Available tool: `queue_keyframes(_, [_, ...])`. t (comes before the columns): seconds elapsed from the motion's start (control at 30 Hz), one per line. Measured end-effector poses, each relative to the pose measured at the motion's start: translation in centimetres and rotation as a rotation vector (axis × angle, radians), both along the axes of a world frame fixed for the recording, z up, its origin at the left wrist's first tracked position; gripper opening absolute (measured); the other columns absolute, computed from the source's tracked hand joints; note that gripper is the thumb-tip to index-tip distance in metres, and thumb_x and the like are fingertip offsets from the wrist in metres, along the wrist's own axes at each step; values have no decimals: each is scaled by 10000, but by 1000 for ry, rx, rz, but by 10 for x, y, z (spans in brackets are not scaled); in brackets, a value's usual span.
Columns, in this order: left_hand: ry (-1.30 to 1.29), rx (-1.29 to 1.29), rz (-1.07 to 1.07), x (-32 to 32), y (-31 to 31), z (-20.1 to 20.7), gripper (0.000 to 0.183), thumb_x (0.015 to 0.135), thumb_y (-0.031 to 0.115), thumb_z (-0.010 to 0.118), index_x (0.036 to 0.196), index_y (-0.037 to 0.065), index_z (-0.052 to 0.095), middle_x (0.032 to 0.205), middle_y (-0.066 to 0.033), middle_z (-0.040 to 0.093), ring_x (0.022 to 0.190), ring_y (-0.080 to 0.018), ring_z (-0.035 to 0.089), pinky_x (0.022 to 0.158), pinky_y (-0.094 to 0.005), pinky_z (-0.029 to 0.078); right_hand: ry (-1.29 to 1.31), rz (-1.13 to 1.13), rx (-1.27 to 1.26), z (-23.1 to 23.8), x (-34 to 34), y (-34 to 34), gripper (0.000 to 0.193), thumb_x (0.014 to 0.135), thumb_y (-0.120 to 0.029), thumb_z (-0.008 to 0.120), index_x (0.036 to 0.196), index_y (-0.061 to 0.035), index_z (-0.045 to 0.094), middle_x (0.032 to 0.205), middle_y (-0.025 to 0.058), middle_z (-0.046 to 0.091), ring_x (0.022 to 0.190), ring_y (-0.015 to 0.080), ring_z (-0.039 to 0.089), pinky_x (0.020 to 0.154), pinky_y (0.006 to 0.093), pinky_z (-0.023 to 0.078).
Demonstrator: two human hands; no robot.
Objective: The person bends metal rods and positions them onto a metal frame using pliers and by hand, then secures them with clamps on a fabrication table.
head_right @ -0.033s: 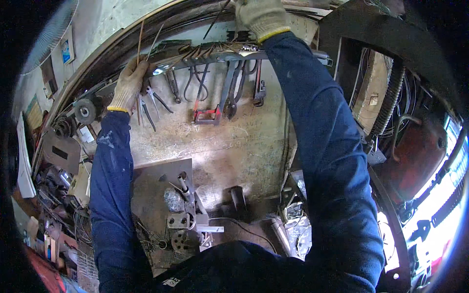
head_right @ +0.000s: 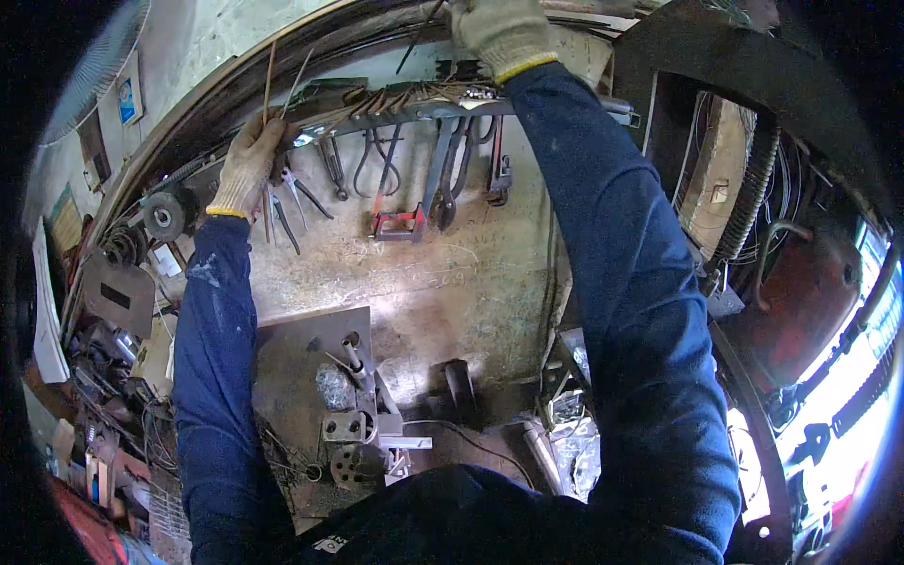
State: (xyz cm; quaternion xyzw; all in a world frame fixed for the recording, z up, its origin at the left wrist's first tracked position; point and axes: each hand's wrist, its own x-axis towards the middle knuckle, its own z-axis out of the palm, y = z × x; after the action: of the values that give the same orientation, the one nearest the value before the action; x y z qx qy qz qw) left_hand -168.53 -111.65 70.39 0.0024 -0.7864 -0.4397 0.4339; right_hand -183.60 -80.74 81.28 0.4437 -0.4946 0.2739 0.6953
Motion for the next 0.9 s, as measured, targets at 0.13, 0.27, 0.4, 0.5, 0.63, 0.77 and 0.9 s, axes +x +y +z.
queue_keyframes(0.13, [37, -58, 18, -3, -7, -2, 406, 1036, 313, 578, 1345, 54, 622, 941, -32, 742, 610, -83, 542, 560, -264, 454, 2, 45, 132, -9, 2, -11, 177, 918, -176, 627, 977, -35, 718, 915, 239, 702, 870, 444, 670, 783, 525, 538])
queue_keyframes(0.27, [28, -37, -6, -3, -3, -1, 360, 1050, 302, 563, 1299, 53, 637, 922, -17, 743, 591, -76, 527, 545, -260, 451, -266, -282, 494, -24, -2, -26, 360, 832, -280, 672, 1143, -111, 740, 1037, 178, 749, 980, 368, 720, 872, 476, 578])
queue_keyframes(0.4, [38, 13, -24, 1, 4, -3, 336, 1054, 303, 562, 1266, 56, 644, 909, -14, 737, 577, -75, 522, 526, -255, 442, -442, -270, 707, -30, 17, -23, 387, 846, -369, 661, 1061, -64, 766, 934, 227, 733, 898, 388, 718, 849, 466, 572])
queue_keyframes(0.5, [45, -60, 13, 0, -1, -2, 334, 1054, 308, 560, 1258, 55, 643, 903, -12, 733, 567, -74, 520, 522, -253, 446, -553, -405, 816, -24, 24, -25, 418, 846, -376, 662, 1119, -75, 759, 1019, 224, 735, 965, 386, 708, 885, 463, 564])
queue_keyframes(0.63, [42, -36, 31, -1, -1, -4, 328, 1049, 300, 558, 1243, 56, 660, 896, -12, 728, 583, -70, 526, 533, -253, 455, -403, -238, 873, -33, 25, -29, 446, 842, -386, 685, 1182, -103, 744, 1113, 200, 719, 1056, 374, 678, 929, 458, 547])
queue_keyframes(0.77, [48, -27, 14, -4, -5, -4, 343, 1036, 309, 572, 1250, 59, 673, 873, -4, 701, 609, -73, 536, 561, -256, 458, -329, -416, 872, -43, 31, -38, 445, 843, -401, 711, 1188, -120, 742, 1083, 180, 712, 1048, 370, 677, 925, 469, 545])
queue_keyframes(0.9, [20, -35, 1, -7, -17, -4, 364, 1026, 327, 587, 1272, 73, 671, 864, 3, 678, 624, -79, 548, 583, -262, 459, -200, -565, 756, -38, 27, -44, 484, 933, -430, 669, 1268, -81, 695, 968, 121, 710, 855, 279, 710, 763, 406, 580])
